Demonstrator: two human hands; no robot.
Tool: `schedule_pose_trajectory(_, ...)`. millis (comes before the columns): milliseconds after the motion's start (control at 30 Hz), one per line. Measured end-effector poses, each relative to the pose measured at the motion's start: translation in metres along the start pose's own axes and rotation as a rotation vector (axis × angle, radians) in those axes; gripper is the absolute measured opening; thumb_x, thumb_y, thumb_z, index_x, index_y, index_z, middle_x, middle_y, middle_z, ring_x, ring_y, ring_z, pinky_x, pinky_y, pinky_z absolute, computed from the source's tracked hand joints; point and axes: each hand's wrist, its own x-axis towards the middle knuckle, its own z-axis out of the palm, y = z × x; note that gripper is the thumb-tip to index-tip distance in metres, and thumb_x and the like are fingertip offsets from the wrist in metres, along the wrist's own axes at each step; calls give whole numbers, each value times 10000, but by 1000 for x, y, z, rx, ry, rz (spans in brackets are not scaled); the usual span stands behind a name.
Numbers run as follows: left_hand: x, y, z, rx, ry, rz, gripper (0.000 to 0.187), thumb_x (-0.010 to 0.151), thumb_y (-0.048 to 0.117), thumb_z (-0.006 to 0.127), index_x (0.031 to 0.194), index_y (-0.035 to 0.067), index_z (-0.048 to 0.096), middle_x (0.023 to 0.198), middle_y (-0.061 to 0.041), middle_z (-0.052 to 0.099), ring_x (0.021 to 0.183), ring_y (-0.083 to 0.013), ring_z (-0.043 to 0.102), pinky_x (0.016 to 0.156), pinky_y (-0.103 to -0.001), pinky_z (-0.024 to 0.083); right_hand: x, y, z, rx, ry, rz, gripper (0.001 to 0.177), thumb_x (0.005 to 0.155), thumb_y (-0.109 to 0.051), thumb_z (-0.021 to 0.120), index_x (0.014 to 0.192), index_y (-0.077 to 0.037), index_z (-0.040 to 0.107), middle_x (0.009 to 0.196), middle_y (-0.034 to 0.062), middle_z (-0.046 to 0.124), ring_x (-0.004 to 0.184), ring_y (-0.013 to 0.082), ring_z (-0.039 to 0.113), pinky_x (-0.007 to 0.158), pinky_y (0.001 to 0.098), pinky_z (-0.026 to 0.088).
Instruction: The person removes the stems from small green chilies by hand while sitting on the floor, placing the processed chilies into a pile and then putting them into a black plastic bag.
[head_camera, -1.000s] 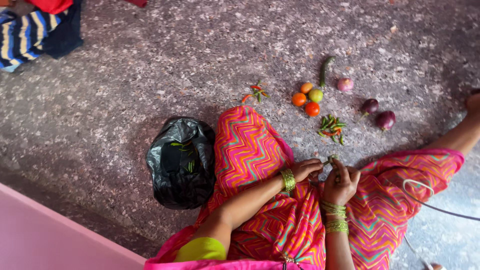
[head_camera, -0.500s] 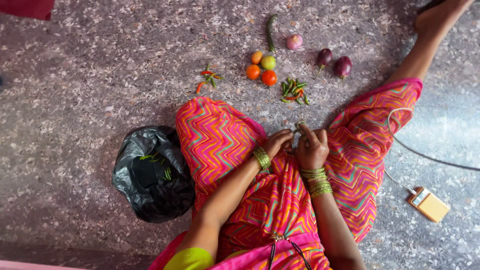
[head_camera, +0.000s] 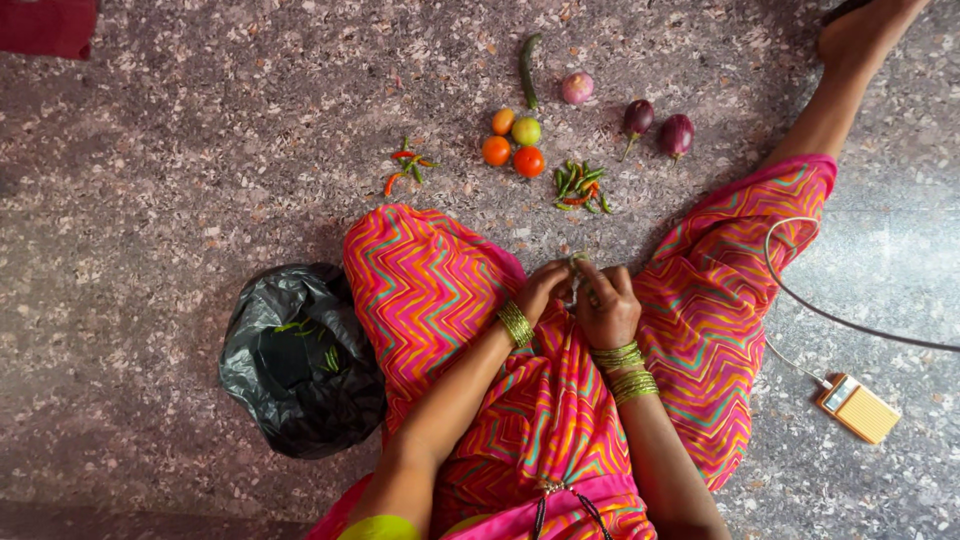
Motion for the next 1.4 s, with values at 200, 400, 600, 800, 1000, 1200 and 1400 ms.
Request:
schedule_pose_trajectory(200, 5, -26, -17, 462, -2, 441, 296, 1110, 235, 457, 1249, 34, 624, 1052, -72, 614, 917, -165, 586, 800, -307, 499, 12, -10, -10, -42, -43, -94, 402, 868, -31, 687, 1236, -181, 750, 946, 82, 627, 733, 250, 650, 657, 378, 547)
schedule_pose_trajectory(400, 14, -42, -13, 292, -111, 245, 329, 1167, 276, 457, 1000, 26, 589, 846, -26, 575, 778, -140, 584, 747, -316, 521, 24, 0, -20, -126, -183, -204, 410, 888, -41, 669, 1259, -190, 758, 947, 93, 627, 771, 279, 660, 674, 404, 549)
schedule_pose_trajectory(600, 7, -7, 8, 245, 21, 211, 286, 1114, 308, 472, 1165, 65, 615, 856, -12, 583, 762, -124, 560, 714, -327, 517, 8, 8, -6, -71, -171, -227, 458, 889, -58, 654, 1331, -171, 697, 1075, 100, 650, 861, 310, 677, 715, 420, 561)
schedule_pose_trajectory(800, -1, 7, 14, 739, 111, 264, 322, 1042, 309, 531, 1225, 61, 624, 903, -103, 705, 812, -219, 690, 721, -386, 538, 9, 15, -11, 140, -312, -189, 580, 809, -42, 618, 1385, -105, 636, 1381, 224, 554, 1050, 371, 657, 773, 394, 572)
schedule_pose_trajectory(1000, 6, -9, -2, 744, 50, 309, 330, 1059, 317, 520, 1231, 55, 623, 910, -120, 719, 826, -238, 709, 749, -394, 554, -4, 23, -7, 260, -320, -103, 450, 938, -117, 661, 1387, -99, 651, 1319, 203, 601, 1159, 348, 641, 970, 411, 529)
schedule_pose_trajectory(1200, 7, -11, -1, 766, 53, 323, 373, 1045, 353, 522, 1291, 83, 595, 932, -109, 706, 827, -237, 699, 736, -398, 546, -5, 18, 1, 225, -276, -104, 362, 992, -103, 632, 1350, -68, 678, 1286, 215, 620, 1162, 350, 639, 967, 417, 526)
schedule_pose_trajectory(1400, 10, -13, -2, 842, 29, 297, 347, 1077, 383, 533, 1188, 74, 647, 868, -129, 703, 784, -233, 700, 713, -403, 539, 6, 7, -1, 271, -223, -79, 356, 999, -27, 591, 1346, -57, 667, 1268, 197, 645, 1087, 343, 670, 908, 399, 546)
